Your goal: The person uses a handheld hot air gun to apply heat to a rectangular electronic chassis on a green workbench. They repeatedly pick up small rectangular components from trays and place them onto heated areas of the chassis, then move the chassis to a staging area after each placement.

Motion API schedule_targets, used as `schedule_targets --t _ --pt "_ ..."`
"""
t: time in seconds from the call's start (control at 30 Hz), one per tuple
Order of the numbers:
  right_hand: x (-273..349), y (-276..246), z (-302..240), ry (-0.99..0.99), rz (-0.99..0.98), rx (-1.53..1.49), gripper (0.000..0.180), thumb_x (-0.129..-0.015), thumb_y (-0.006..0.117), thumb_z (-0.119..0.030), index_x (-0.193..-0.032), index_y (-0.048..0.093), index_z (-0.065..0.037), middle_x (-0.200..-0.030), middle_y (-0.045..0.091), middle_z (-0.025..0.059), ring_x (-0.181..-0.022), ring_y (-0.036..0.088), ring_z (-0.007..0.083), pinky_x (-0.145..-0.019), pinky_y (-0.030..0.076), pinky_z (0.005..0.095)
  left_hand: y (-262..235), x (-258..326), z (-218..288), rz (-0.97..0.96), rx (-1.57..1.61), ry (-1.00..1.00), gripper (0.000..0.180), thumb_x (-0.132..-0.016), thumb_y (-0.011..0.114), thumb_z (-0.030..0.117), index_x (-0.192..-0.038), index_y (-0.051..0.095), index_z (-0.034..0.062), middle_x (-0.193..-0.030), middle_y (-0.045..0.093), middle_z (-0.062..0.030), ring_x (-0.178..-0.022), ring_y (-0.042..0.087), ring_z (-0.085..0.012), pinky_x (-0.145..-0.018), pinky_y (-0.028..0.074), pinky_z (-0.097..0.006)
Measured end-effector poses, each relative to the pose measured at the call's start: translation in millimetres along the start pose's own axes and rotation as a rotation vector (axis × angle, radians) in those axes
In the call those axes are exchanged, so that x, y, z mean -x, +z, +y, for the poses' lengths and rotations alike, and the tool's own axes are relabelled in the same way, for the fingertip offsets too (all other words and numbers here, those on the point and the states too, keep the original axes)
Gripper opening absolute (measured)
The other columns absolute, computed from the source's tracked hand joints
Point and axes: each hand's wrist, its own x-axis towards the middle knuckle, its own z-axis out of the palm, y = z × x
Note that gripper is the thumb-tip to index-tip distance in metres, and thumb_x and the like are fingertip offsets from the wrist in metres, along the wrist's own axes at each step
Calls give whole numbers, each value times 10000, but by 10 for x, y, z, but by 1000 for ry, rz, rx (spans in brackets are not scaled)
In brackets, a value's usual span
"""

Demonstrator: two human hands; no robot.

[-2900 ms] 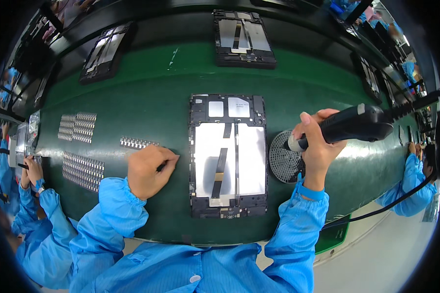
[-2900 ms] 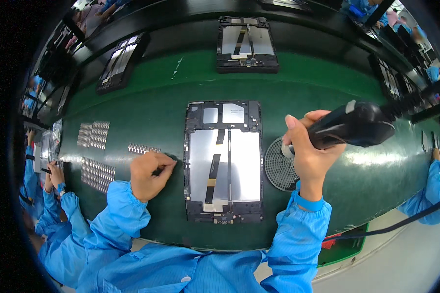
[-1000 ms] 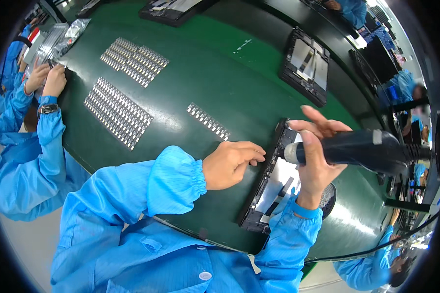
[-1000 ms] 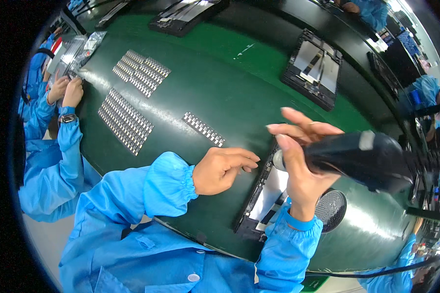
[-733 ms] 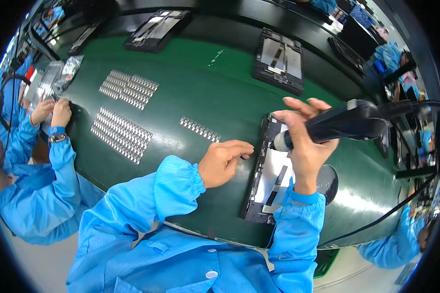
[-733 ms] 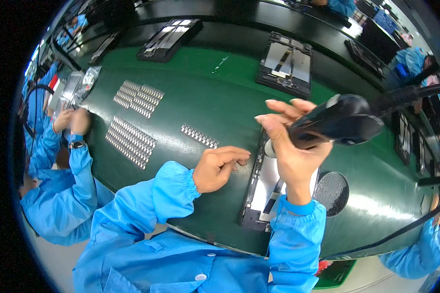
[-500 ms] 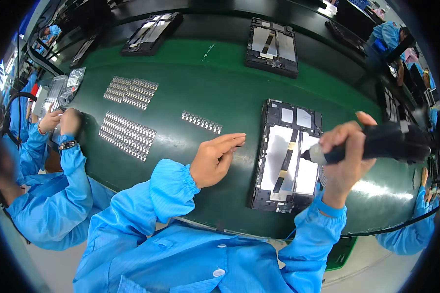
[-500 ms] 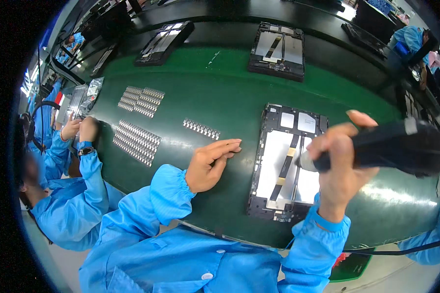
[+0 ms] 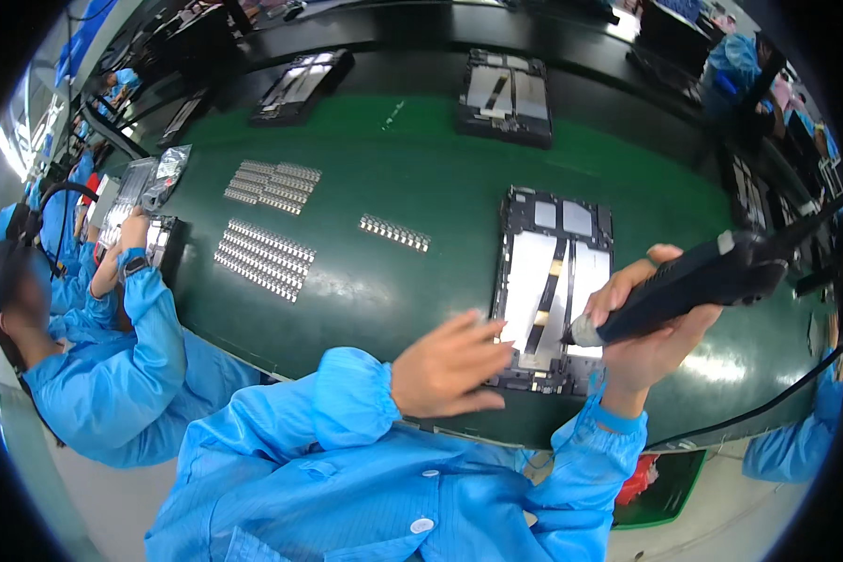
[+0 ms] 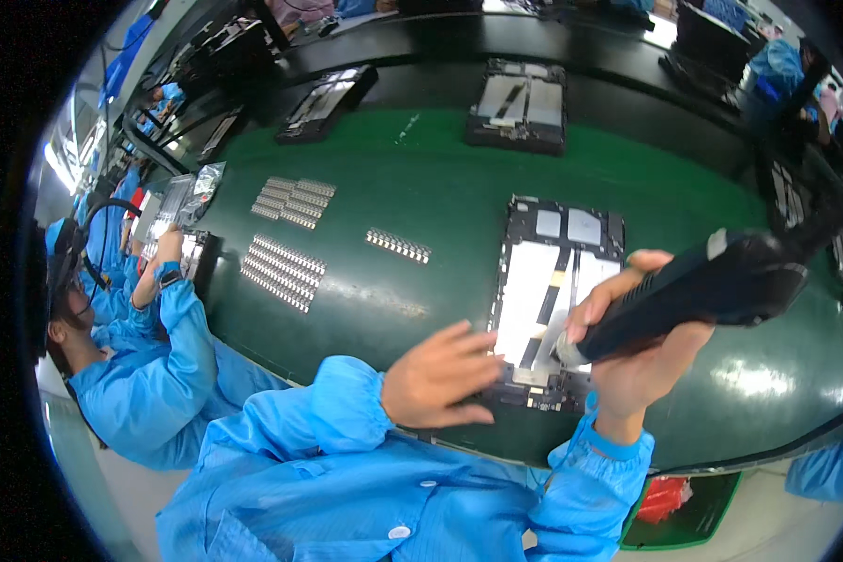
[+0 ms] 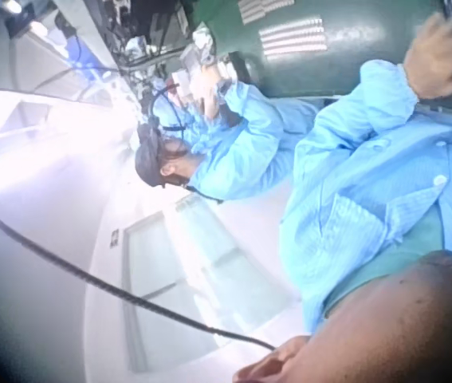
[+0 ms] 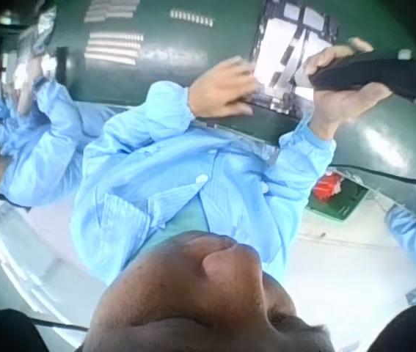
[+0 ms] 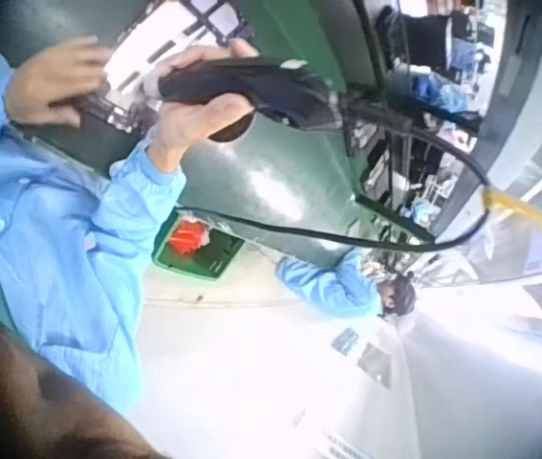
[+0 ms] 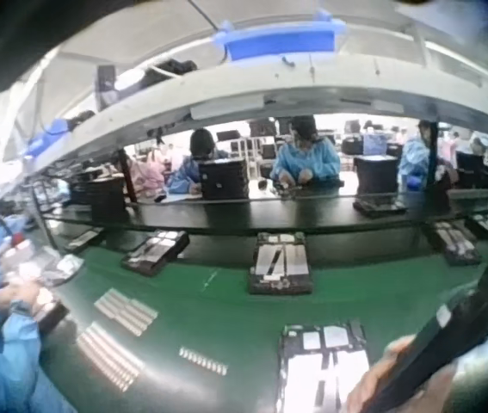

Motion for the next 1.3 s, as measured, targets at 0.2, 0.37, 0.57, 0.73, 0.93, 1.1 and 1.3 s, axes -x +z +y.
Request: schedule_targets --t 0.2,0.37,0.57,0.73,0.93,1.1,1.3 --pt "167 279 141 8 -43 1 739 -861 262 -702 -1153 418 -41 -626 505 105 -454 509 192 -439 445 302 147 106 -65 -15 -90 121 404 -754 691 195 -1103 596 15 -1232 554 -82 -1241 442 -253 -1041 312 -477" --pt "230 325 131 88 -56 61 775 -844 271 -721 -1149 415 -24 -608 491 97 -459 511 189 -423 441 310 184 113 -132 34 33 159 363 -760 678 174 -1081 604 21 -1223 557 -85 -1224 453 -255 -1031 321 -475" --pt "270 401 100 110 -30 100 789 -830 263 -741 -1149 423 -38 -596 475 83 -448 485 181 -412 421 321 92 36 -315 21 -48 222 332 -806 644 187 -1085 594 14 -1211 564 -94 -1208 479 -255 -1016 337 -462" --pt "315 403 167 170 -62 41 795 -809 293 -758 -1154 425 -55 -615 486 91 -474 500 209 -463 432 345 -71 -340 -757 1 -106 253 351 -797 641 191 -1101 587 22 -1215 562 -105 -1202 484 -266 -975 393 -450" --pt "234 282 213 206 -27 44 657 -834 488 -578 -1121 453 11 -703 566 110 -567 562 181 -513 474 303 -48 -1237 -1200 67 -109 192 339 -757 666 155 -1048 603 -7 -1136 589 -159 -1133 534 -292 -912 459 -389" --pt "-6 220 333 167 -119 -3 389 -878 575 -357 -995 502 7 -744 577 84 -607 556 118 -529 451 241 164 -1918 -1731 150 -245 55 345 -778 634 202 -1067 616 13 -1127 602 -156 -1130 532 -295 -928 452 -382" --pt "-46 25 149 79 -124 63 336 -876 589 -310 -931 490 6 -675 550 43 -561 529 84 -507 427 215 119 -2372 -2078 22 -406 11 337 -753 578 100 -1077 568 7 -1186 558 -167 -1135 509 -317 -947 435 -392"
